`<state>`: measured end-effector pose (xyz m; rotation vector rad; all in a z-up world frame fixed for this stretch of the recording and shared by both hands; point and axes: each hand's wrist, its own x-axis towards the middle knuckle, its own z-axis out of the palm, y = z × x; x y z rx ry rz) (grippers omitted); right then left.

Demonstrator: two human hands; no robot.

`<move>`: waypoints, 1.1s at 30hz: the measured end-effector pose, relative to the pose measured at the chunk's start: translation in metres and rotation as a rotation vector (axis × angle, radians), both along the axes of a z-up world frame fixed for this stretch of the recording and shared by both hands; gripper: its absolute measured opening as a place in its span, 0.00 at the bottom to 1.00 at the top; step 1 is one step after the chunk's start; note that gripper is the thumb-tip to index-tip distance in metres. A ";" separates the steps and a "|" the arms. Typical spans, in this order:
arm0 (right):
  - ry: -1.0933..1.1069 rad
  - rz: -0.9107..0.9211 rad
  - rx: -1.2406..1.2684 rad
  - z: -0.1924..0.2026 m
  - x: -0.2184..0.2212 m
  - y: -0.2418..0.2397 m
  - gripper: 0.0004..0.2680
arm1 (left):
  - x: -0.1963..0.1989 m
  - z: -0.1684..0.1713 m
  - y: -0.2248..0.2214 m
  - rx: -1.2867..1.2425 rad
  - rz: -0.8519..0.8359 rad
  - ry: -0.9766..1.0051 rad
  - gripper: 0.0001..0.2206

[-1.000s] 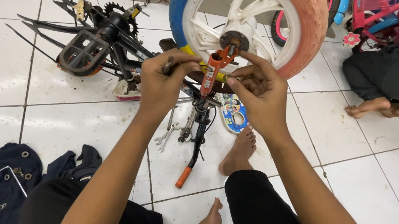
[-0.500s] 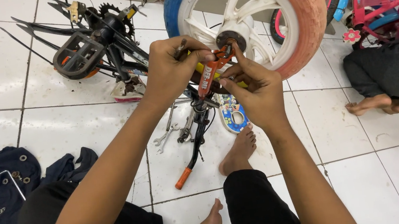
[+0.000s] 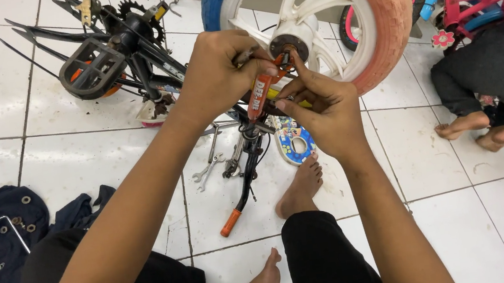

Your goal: Adjusting and installing washers on a bicycle wheel axle before tightening with a wrench.

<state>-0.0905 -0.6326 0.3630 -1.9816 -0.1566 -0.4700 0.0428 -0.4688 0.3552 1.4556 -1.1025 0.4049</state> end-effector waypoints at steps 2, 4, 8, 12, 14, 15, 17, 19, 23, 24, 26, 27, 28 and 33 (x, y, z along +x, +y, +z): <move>-0.006 0.008 -0.008 0.002 0.000 0.001 0.25 | -0.001 0.002 0.000 0.010 -0.019 0.132 0.04; -0.010 0.016 -0.020 0.003 -0.001 0.002 0.26 | -0.001 0.005 -0.001 0.017 -0.038 0.265 0.05; -0.014 0.014 -0.019 0.001 -0.002 -0.001 0.26 | 0.000 0.011 -0.006 0.120 -0.015 0.327 0.03; -0.048 0.018 -0.011 -0.002 -0.001 0.001 0.25 | -0.001 0.010 -0.005 0.179 -0.059 0.403 0.02; -0.059 0.008 0.030 -0.003 0.000 0.003 0.25 | -0.003 0.012 -0.006 0.175 -0.053 0.394 0.04; -0.070 -0.003 0.070 -0.004 0.000 0.005 0.25 | -0.004 0.013 -0.006 0.170 -0.047 0.384 0.05; -0.126 -0.125 0.076 -0.002 -0.003 0.020 0.20 | -0.008 0.014 -0.008 0.208 -0.002 0.432 0.05; -0.188 -0.239 0.079 0.000 -0.003 0.031 0.16 | -0.007 0.017 -0.010 0.241 0.050 0.474 0.05; -0.301 -0.356 0.200 0.001 -0.004 0.042 0.09 | -0.007 0.012 -0.010 0.220 0.017 0.467 0.05; -0.331 -0.396 0.225 0.004 -0.002 0.043 0.09 | -0.005 0.012 -0.012 0.204 0.020 0.448 0.05; -0.340 -0.400 0.232 0.005 0.001 0.044 0.09 | -0.005 0.013 -0.011 0.206 0.015 0.454 0.05; -0.346 -0.404 0.241 0.005 0.002 0.045 0.08 | -0.006 0.013 -0.011 0.209 0.011 0.463 0.05; -0.346 -0.402 0.242 0.004 0.003 0.047 0.08 | -0.007 0.014 -0.010 0.209 0.014 0.463 0.05; -0.456 -0.437 0.007 0.000 0.006 0.055 0.03 | -0.004 0.012 -0.011 0.213 0.016 0.398 0.05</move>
